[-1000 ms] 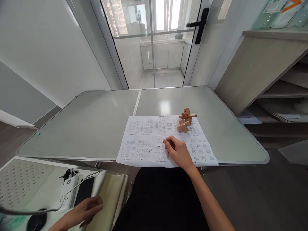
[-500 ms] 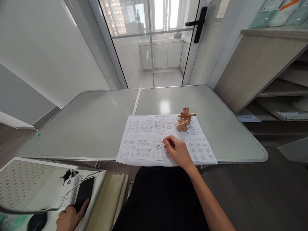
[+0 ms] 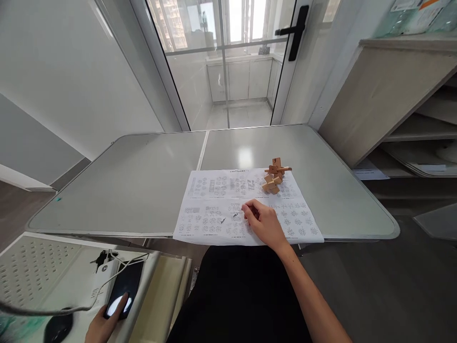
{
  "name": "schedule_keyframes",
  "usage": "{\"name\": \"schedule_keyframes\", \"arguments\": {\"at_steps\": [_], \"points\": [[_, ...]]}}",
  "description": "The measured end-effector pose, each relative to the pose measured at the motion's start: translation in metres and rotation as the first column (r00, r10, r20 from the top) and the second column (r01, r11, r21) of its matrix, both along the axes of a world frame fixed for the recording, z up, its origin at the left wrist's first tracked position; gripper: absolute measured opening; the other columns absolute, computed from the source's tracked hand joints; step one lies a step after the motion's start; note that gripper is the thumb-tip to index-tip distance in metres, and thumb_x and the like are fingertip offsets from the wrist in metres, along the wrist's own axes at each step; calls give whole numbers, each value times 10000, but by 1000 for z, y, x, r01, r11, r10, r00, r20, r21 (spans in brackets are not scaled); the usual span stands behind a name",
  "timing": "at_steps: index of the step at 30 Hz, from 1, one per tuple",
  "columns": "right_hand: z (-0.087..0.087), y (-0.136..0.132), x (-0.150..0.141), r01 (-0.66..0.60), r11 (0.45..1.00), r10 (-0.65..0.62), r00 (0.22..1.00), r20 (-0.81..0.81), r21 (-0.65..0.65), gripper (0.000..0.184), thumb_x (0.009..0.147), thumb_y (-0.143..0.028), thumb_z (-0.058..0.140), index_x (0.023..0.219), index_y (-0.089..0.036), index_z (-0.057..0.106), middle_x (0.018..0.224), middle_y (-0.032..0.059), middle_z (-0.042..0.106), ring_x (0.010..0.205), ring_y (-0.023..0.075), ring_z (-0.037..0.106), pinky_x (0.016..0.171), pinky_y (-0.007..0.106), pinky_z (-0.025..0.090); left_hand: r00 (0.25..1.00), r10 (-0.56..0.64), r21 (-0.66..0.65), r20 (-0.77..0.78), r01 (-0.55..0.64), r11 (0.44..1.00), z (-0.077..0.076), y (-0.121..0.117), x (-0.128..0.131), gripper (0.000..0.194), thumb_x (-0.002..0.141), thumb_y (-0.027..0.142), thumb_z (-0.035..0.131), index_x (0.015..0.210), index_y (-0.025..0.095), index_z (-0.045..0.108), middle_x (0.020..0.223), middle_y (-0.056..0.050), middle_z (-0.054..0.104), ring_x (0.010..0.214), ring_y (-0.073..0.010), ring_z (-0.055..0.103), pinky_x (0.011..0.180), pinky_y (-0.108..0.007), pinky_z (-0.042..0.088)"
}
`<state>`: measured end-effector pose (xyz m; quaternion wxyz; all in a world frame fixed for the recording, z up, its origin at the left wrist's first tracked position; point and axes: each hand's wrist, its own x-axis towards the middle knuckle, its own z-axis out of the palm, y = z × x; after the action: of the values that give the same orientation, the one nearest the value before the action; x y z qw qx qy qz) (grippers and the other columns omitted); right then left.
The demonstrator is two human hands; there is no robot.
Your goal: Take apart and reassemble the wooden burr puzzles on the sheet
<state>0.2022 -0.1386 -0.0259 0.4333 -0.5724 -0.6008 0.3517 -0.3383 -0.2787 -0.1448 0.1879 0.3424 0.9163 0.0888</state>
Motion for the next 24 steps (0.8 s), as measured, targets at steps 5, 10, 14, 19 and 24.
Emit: {"name": "schedule_keyframes", "arguments": {"at_steps": [5, 10, 14, 19, 24], "points": [[1, -1, 0, -3, 1000, 3, 1000, 23, -3, 448, 1030, -652, 522, 889, -249, 657, 724, 31, 691, 630, 208, 608, 619, 337, 476, 995, 98, -44, 25, -97, 994, -1, -5, 4, 996, 638, 843, 480, 1238, 73, 678, 1136, -266, 773, 1181, -515, 701, 920, -557, 600], [4, -2, -1, 8, 1000, -8, 999, 33, 4, 464, 1018, -673, 527, 879, -251, 659, 706, 32, 687, 625, 214, 617, 603, 338, 481, 996, 89, 6, 26, -89, 996, -2, -6, 4, 944, 652, 823, 514, 1223, 98, 711, 1143, -253, 782, 1199, -537, 686, 939, -587, 590], [3, -3, -1, 13, 1000, -13, 999, 38, 4, 467, 1020, -674, 521, 877, -252, 660, 708, 31, 693, 617, 213, 614, 603, 341, 480, 990, 118, 16, 79, -120, 993, -4, -8, 2, 994, 704, 806, 500, 1332, 53, 669, 1190, -259, 770, 1206, -505, 692, 972, -559, 583], [2, -3, 0, 11, 1000, -11, 1000, 23, -7, 446, 1025, -653, 532, 888, -248, 660, 718, 26, 689, 632, 211, 623, 630, 340, 480, 981, 125, 89, 147, -139, 986, 0, -10, 11, 886, 859, 753, 351, 1299, 58, 681, 1209, -220, 772, 1227, -445, 686, 987, -504, 594], [5, -3, -1, 4, 1000, -4, 1000, 17, -18, 431, 1028, -636, 536, 881, -248, 653, 726, 27, 679, 628, 210, 611, 640, 346, 473, 988, 112, 147, 105, -127, 981, 5, -14, 25, 723, 952, 597, 276, 1286, 112, 694, 1081, -164, 806, 1151, -404, 718, 944, -476, 611]]}}
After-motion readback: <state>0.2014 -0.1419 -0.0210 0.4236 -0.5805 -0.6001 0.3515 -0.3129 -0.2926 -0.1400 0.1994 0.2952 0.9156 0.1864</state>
